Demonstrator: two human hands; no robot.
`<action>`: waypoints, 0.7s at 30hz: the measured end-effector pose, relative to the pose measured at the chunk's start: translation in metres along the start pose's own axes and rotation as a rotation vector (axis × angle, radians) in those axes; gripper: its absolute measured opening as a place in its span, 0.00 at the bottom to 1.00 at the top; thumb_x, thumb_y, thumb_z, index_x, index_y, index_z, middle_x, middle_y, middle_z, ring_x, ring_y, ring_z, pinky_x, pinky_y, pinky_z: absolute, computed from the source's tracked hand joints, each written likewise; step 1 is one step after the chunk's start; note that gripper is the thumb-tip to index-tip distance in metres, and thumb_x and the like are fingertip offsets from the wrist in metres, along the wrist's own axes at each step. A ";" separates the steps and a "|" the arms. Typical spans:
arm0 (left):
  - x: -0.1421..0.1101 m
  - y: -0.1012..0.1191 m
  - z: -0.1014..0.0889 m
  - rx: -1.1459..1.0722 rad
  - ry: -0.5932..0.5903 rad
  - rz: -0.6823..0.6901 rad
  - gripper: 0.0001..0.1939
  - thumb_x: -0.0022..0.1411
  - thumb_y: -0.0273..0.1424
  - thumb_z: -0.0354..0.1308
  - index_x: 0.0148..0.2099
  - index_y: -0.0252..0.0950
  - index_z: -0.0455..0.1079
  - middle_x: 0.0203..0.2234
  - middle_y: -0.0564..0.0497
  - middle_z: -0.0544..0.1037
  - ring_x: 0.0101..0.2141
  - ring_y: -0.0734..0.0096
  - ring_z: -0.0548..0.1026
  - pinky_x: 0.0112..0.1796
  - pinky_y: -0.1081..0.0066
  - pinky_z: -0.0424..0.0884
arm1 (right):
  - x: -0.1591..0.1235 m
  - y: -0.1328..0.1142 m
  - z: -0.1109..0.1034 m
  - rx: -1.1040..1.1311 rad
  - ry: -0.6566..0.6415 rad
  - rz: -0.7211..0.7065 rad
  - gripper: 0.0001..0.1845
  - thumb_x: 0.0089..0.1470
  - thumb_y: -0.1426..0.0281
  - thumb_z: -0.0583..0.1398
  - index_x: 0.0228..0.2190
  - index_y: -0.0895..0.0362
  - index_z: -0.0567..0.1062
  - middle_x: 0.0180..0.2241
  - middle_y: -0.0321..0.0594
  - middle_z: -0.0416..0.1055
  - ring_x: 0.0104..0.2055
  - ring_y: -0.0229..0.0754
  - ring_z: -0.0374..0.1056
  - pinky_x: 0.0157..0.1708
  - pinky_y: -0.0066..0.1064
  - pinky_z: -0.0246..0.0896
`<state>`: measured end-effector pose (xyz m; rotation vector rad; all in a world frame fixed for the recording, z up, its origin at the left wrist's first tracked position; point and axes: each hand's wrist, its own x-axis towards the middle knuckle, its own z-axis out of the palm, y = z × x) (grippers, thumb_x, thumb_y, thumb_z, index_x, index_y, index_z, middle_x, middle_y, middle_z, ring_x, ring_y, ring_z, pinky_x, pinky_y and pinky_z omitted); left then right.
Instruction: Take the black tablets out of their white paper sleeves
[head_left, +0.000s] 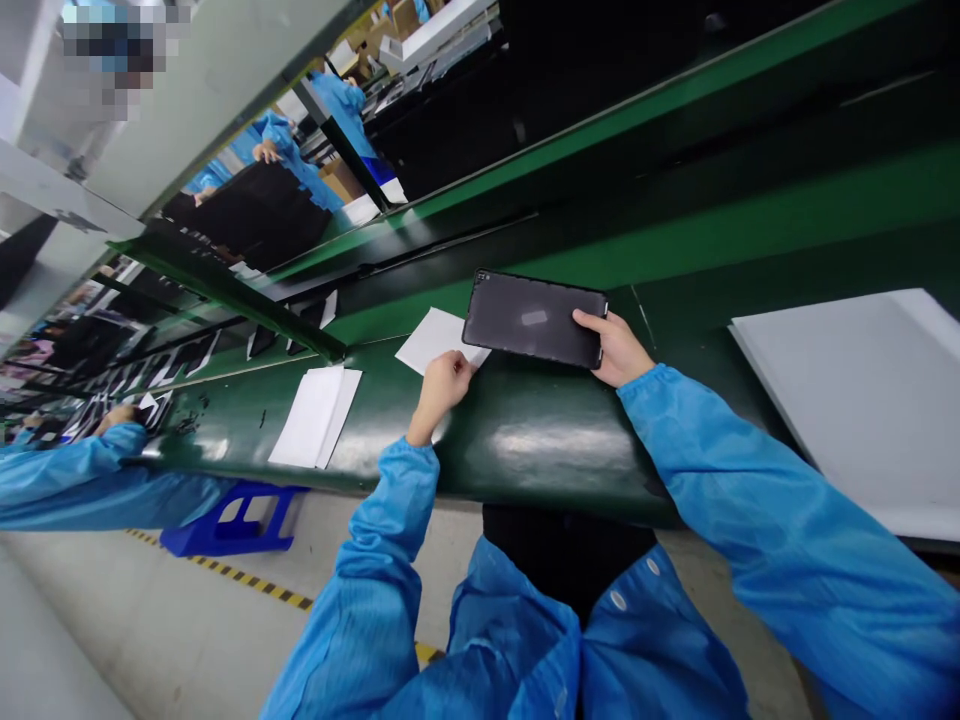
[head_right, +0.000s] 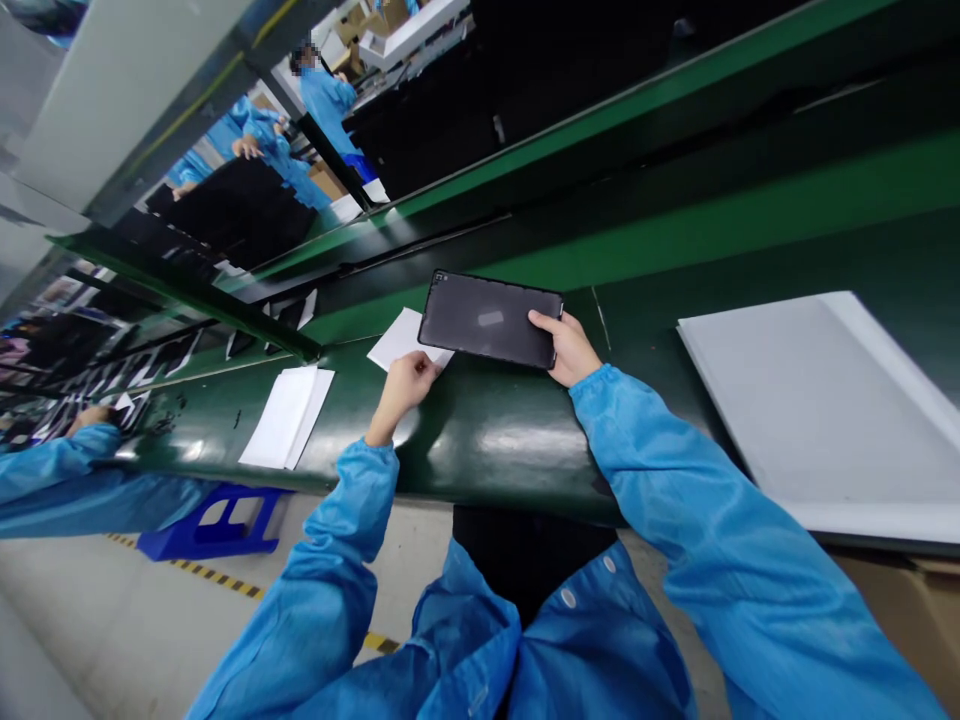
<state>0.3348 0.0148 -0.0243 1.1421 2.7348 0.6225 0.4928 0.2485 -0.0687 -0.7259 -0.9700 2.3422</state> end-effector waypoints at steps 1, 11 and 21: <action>0.009 -0.002 0.001 -0.085 0.001 -0.044 0.15 0.63 0.30 0.63 0.26 0.39 0.63 0.23 0.54 0.71 0.28 0.69 0.70 0.34 0.69 0.65 | -0.001 -0.001 0.000 0.002 0.002 0.001 0.18 0.47 0.67 0.74 0.40 0.53 0.78 0.36 0.41 0.82 0.44 0.53 0.81 0.50 0.52 0.82; 0.026 -0.029 0.016 -0.381 0.063 -0.012 0.19 0.68 0.35 0.57 0.25 0.38 0.61 0.19 0.57 0.65 0.25 0.73 0.63 0.31 0.72 0.60 | -0.001 0.002 0.000 -0.034 0.049 -0.010 0.17 0.42 0.68 0.73 0.36 0.51 0.76 0.32 0.35 0.80 0.39 0.50 0.81 0.44 0.49 0.84; 0.015 -0.022 0.020 -0.322 0.132 0.083 0.15 0.67 0.32 0.56 0.27 0.40 0.59 0.17 0.59 0.62 0.22 0.75 0.61 0.29 0.71 0.59 | 0.005 0.020 -0.004 -0.107 0.144 -0.192 0.18 0.41 0.64 0.71 0.37 0.50 0.77 0.38 0.37 0.81 0.49 0.54 0.79 0.45 0.49 0.82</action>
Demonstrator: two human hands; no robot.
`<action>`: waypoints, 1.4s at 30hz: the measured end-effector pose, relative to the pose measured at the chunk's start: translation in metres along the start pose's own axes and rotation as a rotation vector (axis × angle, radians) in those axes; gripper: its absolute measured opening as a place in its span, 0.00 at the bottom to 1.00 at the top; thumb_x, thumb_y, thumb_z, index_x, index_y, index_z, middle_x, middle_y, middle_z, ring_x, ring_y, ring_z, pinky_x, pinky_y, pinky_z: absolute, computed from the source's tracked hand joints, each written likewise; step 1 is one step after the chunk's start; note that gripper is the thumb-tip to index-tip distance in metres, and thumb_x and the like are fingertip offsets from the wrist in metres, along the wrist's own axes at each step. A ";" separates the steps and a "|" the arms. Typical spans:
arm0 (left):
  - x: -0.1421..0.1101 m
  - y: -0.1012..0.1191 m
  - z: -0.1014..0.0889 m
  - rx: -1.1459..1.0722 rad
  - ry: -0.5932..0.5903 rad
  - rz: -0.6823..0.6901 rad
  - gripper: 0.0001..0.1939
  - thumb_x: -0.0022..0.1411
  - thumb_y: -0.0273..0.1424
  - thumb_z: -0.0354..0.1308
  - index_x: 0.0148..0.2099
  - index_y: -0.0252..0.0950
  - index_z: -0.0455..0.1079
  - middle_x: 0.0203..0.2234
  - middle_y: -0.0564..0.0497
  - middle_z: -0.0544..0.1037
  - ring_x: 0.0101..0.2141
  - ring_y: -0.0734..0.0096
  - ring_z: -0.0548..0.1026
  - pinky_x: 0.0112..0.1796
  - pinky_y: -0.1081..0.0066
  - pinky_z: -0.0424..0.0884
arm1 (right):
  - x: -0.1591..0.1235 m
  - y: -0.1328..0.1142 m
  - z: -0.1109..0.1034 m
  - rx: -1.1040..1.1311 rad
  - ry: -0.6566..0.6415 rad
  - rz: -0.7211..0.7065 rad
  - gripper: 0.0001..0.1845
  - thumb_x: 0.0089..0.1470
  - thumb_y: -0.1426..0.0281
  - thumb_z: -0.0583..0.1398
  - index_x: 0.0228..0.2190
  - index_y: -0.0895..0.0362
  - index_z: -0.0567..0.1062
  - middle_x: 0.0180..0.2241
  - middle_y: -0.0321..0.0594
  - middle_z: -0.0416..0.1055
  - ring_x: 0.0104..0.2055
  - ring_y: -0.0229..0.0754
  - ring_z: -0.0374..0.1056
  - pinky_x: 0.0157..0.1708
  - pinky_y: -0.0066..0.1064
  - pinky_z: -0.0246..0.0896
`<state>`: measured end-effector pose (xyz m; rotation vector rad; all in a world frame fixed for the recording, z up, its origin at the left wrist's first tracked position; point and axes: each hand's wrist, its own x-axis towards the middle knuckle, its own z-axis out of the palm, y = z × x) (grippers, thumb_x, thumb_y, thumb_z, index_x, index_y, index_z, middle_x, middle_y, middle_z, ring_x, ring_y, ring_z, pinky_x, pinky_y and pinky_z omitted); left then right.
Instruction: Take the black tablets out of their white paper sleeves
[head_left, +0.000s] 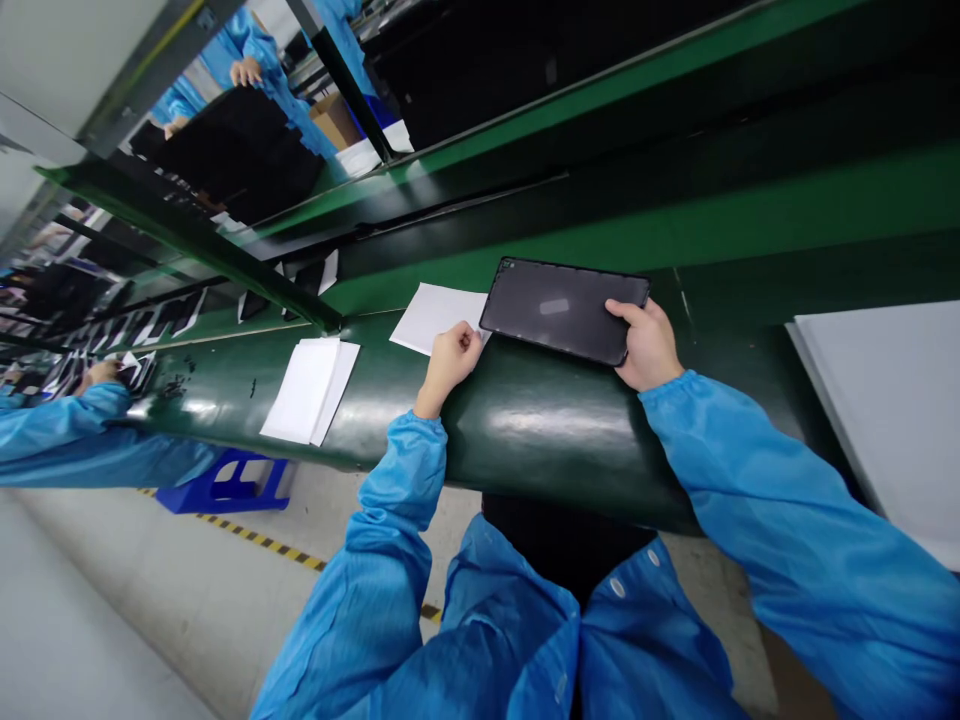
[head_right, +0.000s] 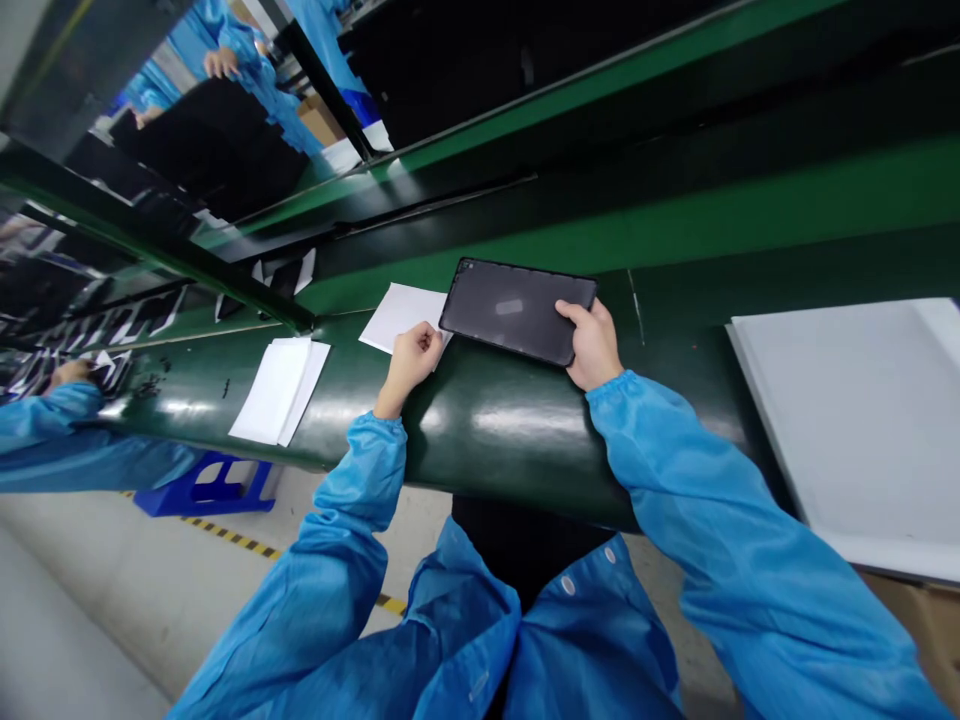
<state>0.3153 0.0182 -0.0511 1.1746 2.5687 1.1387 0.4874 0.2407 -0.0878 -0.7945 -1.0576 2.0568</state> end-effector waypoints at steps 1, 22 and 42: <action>-0.001 0.001 0.003 0.015 0.013 0.010 0.16 0.66 0.31 0.56 0.26 0.40 0.57 0.17 0.59 0.61 0.21 0.75 0.60 0.29 0.71 0.58 | -0.001 0.003 0.000 -0.016 0.002 -0.027 0.18 0.42 0.64 0.71 0.38 0.50 0.77 0.39 0.37 0.81 0.50 0.54 0.79 0.45 0.50 0.82; -0.006 0.008 0.010 0.229 0.143 0.015 0.19 0.71 0.33 0.58 0.27 0.40 0.58 0.17 0.58 0.62 0.20 0.74 0.60 0.29 0.69 0.52 | -0.025 0.010 0.013 -0.186 -0.181 -0.013 0.21 0.47 0.59 0.71 0.43 0.49 0.77 0.46 0.39 0.82 0.55 0.57 0.77 0.58 0.54 0.74; -0.029 0.043 0.024 -0.106 0.117 0.105 0.25 0.77 0.50 0.49 0.31 0.39 0.65 0.19 0.56 0.64 0.22 0.74 0.61 0.28 0.70 0.59 | -0.048 -0.005 0.025 -0.091 -0.609 0.268 0.27 0.48 0.47 0.73 0.45 0.48 0.81 0.39 0.39 0.81 0.41 0.50 0.79 0.38 0.44 0.81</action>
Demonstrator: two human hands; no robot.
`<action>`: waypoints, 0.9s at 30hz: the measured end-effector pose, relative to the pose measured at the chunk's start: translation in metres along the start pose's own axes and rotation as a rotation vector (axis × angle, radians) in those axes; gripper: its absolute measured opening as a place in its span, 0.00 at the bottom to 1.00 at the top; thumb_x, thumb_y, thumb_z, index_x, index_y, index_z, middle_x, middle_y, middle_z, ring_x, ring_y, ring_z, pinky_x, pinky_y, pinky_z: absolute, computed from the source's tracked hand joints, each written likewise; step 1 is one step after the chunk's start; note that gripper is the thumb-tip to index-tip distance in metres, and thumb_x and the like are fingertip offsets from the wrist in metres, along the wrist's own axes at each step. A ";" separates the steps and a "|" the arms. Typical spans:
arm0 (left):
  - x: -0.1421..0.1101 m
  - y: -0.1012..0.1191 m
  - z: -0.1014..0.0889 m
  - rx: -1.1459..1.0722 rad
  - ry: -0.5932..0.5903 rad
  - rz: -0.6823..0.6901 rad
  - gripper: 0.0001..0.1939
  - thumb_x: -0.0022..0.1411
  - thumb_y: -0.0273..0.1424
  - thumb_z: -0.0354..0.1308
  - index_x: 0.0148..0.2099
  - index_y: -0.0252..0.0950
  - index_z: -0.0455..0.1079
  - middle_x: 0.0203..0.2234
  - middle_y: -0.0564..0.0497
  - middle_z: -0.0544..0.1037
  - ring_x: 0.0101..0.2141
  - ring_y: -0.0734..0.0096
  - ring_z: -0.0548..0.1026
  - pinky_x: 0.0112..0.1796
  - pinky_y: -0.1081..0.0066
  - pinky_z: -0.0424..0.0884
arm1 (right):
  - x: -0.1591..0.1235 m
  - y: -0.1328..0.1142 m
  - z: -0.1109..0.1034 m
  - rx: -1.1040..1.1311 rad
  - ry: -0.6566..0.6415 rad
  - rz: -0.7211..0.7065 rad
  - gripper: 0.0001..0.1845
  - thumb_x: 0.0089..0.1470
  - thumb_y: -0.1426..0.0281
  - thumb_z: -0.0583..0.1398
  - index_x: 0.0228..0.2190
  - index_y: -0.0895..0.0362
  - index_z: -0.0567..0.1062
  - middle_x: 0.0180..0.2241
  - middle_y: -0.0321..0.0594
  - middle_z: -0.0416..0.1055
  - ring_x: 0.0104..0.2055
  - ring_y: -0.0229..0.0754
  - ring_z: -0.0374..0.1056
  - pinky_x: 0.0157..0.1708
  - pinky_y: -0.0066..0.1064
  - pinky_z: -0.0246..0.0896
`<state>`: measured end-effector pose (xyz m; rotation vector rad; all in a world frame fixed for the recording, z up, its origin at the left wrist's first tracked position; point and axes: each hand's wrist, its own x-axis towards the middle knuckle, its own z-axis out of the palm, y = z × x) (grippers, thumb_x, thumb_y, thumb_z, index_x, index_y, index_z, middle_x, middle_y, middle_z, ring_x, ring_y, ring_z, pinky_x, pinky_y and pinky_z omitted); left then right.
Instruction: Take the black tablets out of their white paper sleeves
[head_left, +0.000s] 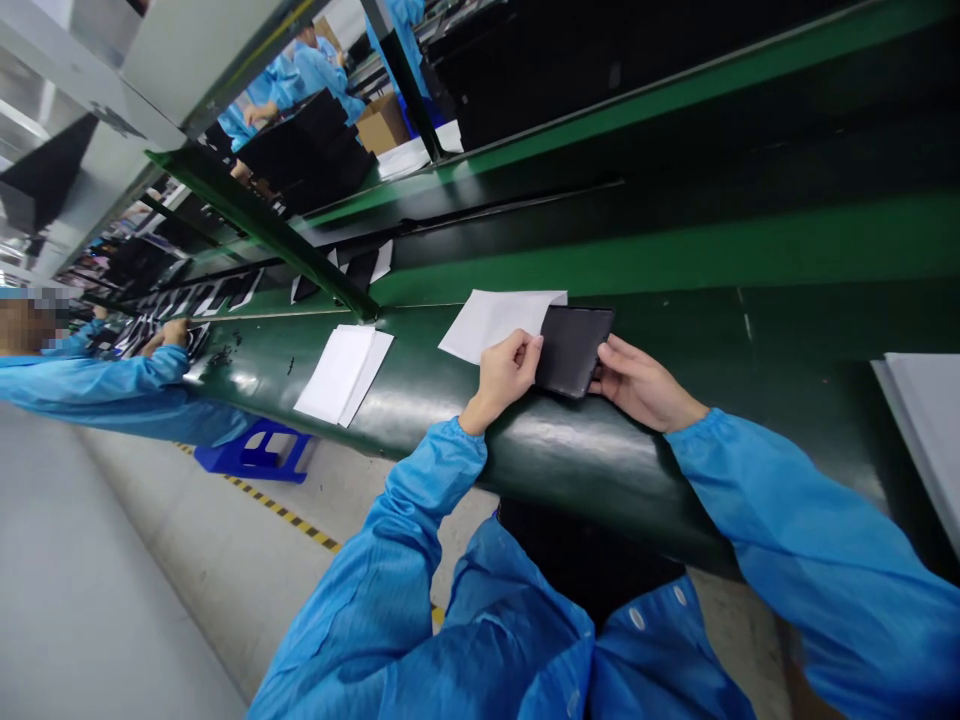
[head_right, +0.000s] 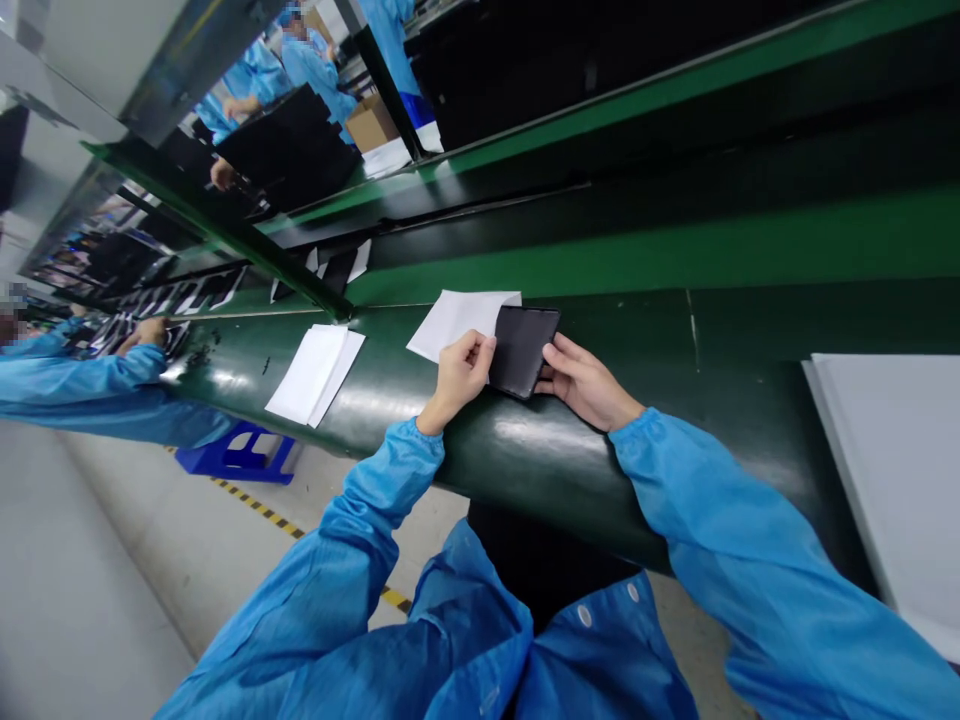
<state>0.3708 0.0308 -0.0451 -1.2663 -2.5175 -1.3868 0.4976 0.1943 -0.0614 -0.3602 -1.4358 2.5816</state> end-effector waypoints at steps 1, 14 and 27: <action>-0.002 0.002 0.002 -0.003 -0.020 0.024 0.25 0.78 0.51 0.48 0.32 0.39 0.66 0.20 0.55 0.66 0.22 0.73 0.63 0.28 0.71 0.60 | 0.001 0.001 0.000 -0.039 -0.007 -0.013 0.29 0.46 0.46 0.75 0.45 0.48 0.81 0.38 0.38 0.80 0.38 0.48 0.78 0.36 0.42 0.81; -0.020 0.014 0.018 -0.009 -0.309 0.349 0.24 0.80 0.48 0.45 0.37 0.40 0.71 0.26 0.49 0.76 0.29 0.68 0.75 0.33 0.68 0.68 | 0.011 0.015 -0.004 -0.156 0.203 -0.202 0.33 0.30 0.58 0.83 0.30 0.51 0.70 0.34 0.33 0.75 0.40 0.45 0.78 0.47 0.42 0.80; 0.022 -0.058 -0.015 -0.104 0.046 -0.109 0.30 0.69 0.45 0.64 0.65 0.38 0.62 0.55 0.37 0.76 0.52 0.57 0.77 0.52 0.60 0.74 | 0.011 -0.005 -0.021 -0.091 0.621 -0.359 0.28 0.36 0.59 0.78 0.38 0.48 0.73 0.36 0.36 0.81 0.45 0.54 0.80 0.40 0.45 0.81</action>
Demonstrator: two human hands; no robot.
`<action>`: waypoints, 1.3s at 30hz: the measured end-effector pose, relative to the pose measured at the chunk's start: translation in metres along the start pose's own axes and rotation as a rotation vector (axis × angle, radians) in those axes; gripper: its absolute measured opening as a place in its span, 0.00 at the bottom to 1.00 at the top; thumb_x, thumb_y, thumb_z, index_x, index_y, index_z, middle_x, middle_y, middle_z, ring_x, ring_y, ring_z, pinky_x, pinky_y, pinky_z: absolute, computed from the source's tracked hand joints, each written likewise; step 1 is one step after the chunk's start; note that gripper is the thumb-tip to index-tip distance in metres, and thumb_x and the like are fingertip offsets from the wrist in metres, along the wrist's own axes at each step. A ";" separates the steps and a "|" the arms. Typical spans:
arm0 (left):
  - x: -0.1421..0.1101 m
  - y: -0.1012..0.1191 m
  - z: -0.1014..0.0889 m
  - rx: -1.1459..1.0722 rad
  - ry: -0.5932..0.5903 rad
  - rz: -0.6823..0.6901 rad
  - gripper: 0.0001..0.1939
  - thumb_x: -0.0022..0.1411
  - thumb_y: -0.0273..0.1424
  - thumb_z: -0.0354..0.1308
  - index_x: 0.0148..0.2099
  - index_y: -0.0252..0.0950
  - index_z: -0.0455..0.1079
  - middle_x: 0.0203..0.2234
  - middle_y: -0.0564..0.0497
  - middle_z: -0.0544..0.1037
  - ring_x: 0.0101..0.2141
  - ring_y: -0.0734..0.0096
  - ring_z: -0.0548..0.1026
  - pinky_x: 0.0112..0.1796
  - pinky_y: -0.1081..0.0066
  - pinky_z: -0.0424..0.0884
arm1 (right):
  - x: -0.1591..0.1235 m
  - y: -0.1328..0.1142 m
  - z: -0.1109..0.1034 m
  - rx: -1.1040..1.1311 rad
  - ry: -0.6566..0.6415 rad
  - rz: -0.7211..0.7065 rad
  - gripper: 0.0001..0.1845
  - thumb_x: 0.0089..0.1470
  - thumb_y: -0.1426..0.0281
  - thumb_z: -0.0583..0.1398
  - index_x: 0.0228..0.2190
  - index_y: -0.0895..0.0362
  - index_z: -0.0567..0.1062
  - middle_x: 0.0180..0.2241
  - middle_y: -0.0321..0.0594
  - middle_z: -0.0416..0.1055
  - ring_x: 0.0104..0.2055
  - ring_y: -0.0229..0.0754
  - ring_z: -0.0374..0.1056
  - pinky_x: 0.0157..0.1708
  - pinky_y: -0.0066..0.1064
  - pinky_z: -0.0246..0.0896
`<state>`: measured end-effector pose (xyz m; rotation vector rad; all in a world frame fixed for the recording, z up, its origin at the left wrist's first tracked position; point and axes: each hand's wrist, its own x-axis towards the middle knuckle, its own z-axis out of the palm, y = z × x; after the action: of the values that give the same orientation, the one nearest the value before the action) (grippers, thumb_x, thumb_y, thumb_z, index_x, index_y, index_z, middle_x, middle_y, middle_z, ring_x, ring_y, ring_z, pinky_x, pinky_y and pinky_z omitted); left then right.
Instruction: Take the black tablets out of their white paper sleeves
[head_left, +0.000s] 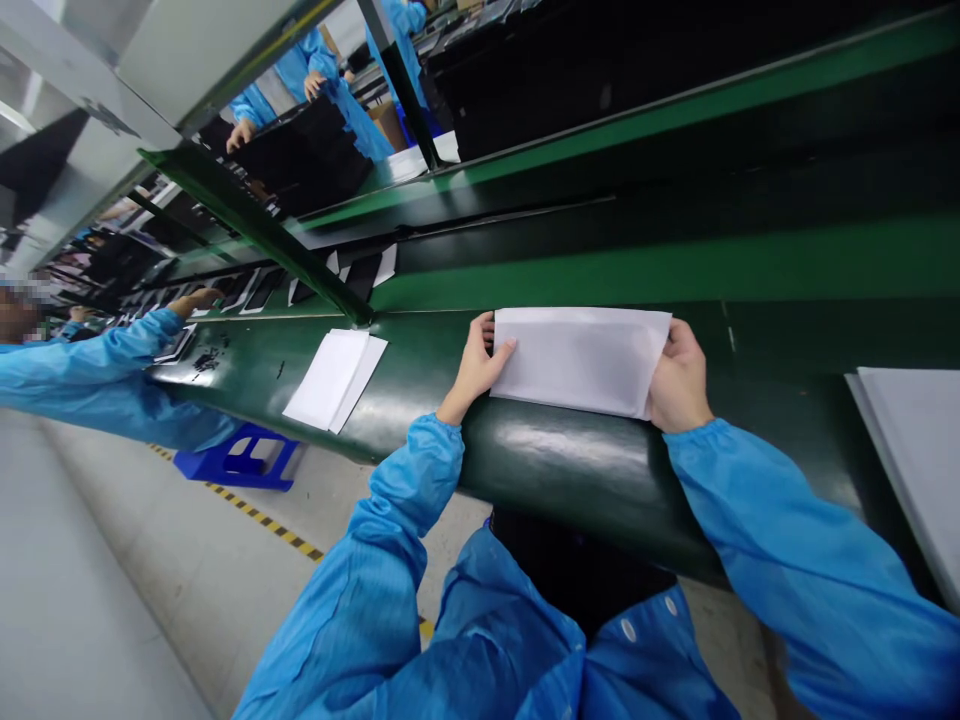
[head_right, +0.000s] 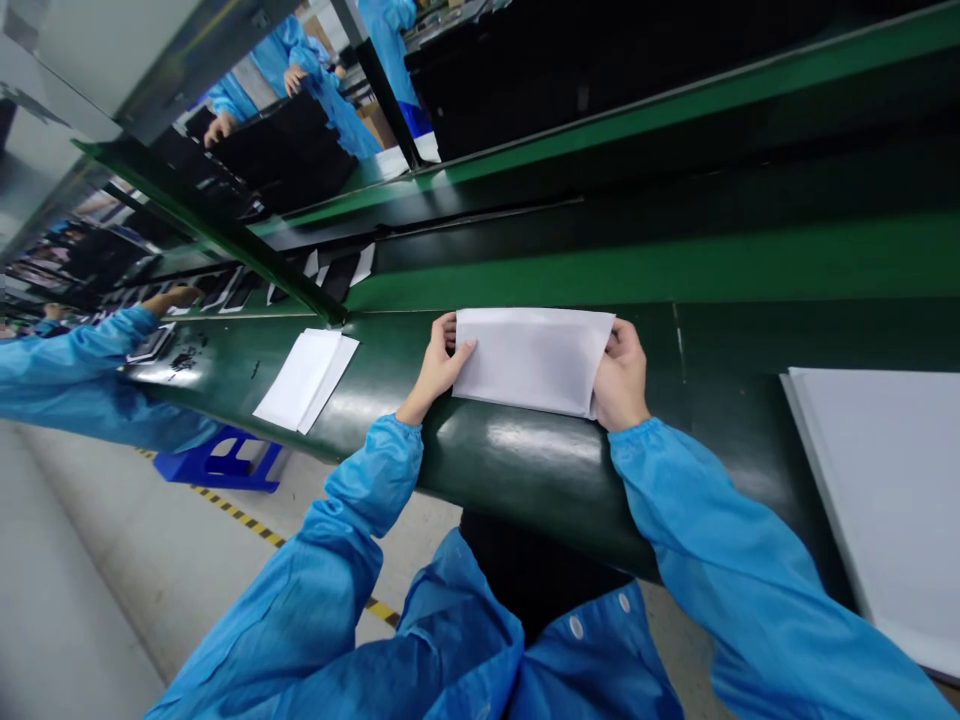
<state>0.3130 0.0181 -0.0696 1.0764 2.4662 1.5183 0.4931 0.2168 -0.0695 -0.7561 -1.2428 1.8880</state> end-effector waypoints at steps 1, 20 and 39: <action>-0.001 -0.001 0.002 -0.089 -0.055 -0.016 0.31 0.69 0.47 0.64 0.66 0.38 0.61 0.53 0.39 0.77 0.49 0.59 0.78 0.49 0.62 0.75 | 0.001 0.001 0.000 0.004 0.023 -0.023 0.27 0.37 0.60 0.77 0.38 0.48 0.73 0.36 0.36 0.81 0.45 0.54 0.80 0.40 0.45 0.81; -0.001 0.013 0.015 -0.463 0.039 -0.336 0.30 0.67 0.63 0.59 0.39 0.38 0.67 0.22 0.58 0.62 0.19 0.80 0.56 0.16 0.75 0.53 | 0.007 -0.008 0.002 0.158 0.010 0.032 0.29 0.42 0.39 0.70 0.31 0.51 0.78 0.35 0.46 0.82 0.52 0.63 0.79 0.44 0.54 0.81; 0.108 -0.089 -0.091 0.731 0.271 -0.307 0.22 0.64 0.25 0.58 0.60 0.32 0.71 0.65 0.30 0.66 0.67 0.40 0.64 0.66 0.45 0.62 | -0.001 0.008 -0.012 -0.044 0.054 0.015 0.22 0.38 0.64 0.75 0.37 0.55 0.79 0.39 0.41 0.82 0.53 0.56 0.79 0.55 0.47 0.79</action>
<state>0.1495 -0.0137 -0.0615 0.4944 3.2930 0.7128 0.5006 0.2200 -0.0811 -0.8360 -1.2518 1.8456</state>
